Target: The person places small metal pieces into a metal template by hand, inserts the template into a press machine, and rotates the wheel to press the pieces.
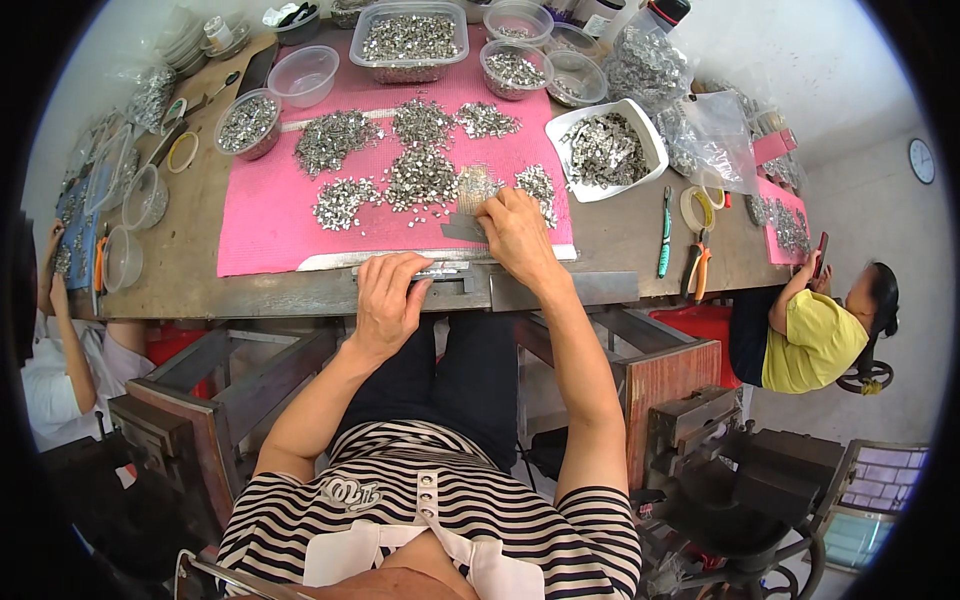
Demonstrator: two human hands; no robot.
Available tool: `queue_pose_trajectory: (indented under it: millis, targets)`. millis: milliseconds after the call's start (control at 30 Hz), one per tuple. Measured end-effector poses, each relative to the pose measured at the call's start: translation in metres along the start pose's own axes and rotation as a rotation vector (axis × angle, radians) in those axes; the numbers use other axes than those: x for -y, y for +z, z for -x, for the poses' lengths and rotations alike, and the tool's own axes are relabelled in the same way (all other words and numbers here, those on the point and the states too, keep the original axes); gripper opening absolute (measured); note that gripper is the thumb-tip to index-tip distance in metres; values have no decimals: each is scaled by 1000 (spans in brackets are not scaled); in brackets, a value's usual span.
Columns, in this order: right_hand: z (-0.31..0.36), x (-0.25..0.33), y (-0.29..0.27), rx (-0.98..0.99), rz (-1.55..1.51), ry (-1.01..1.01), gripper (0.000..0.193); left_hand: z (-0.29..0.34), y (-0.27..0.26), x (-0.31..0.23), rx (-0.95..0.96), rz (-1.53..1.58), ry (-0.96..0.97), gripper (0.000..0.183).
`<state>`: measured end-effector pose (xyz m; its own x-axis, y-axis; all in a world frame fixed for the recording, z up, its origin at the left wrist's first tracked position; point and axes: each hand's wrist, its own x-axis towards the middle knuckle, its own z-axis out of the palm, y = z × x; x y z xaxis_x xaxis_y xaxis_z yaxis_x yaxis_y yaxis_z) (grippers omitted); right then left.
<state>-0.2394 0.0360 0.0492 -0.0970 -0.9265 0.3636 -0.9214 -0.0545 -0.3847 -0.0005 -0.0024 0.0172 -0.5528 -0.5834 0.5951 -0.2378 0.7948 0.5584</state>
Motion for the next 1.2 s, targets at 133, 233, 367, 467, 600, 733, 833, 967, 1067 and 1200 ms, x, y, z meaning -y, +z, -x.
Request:
queue_pose_trajectory:
  millis: [133, 233, 367, 467, 600, 733, 833, 967, 1067, 1200]
  targets:
    - [1, -3, -12, 43, -134, 44, 7, -1, 0, 0, -5, 1, 6, 35]
    - [1, -8, -9, 25, -95, -59, 9, 0, -1, 1, 3, -1, -1, 35]
    - [0, -10, -4, 55, -69, -114, 12, -1, -1, -1, 4, -1, 2, 35]
    - [-1, -14, 0, 40, -4, -189, 12, -1, -1, -1, 1, -1, 3, 35]
    - [-2, -14, 1, 22, -13, -193, 13, -1, -1, -1, 4, -1, 0, 35]
    - [-3, -12, -1, 43, -8, -176, 14, -2, -1, 0, 0, -2, 2, 36]
    - [-1, -16, -4, 94, -40, -144, 12, -1, 0, -1, 2, 4, -1, 36]
    - [3, -17, -8, 63, -131, -112, 13, 0, 0, 0, -8, 4, 3, 35]
    - [5, -16, -10, 44, -121, -127, 14, 0, 0, 0, -8, -2, 6, 35]
    - [7, -20, -8, 62, -73, -198, 14, 0, -1, -1, -4, 2, 4, 35]
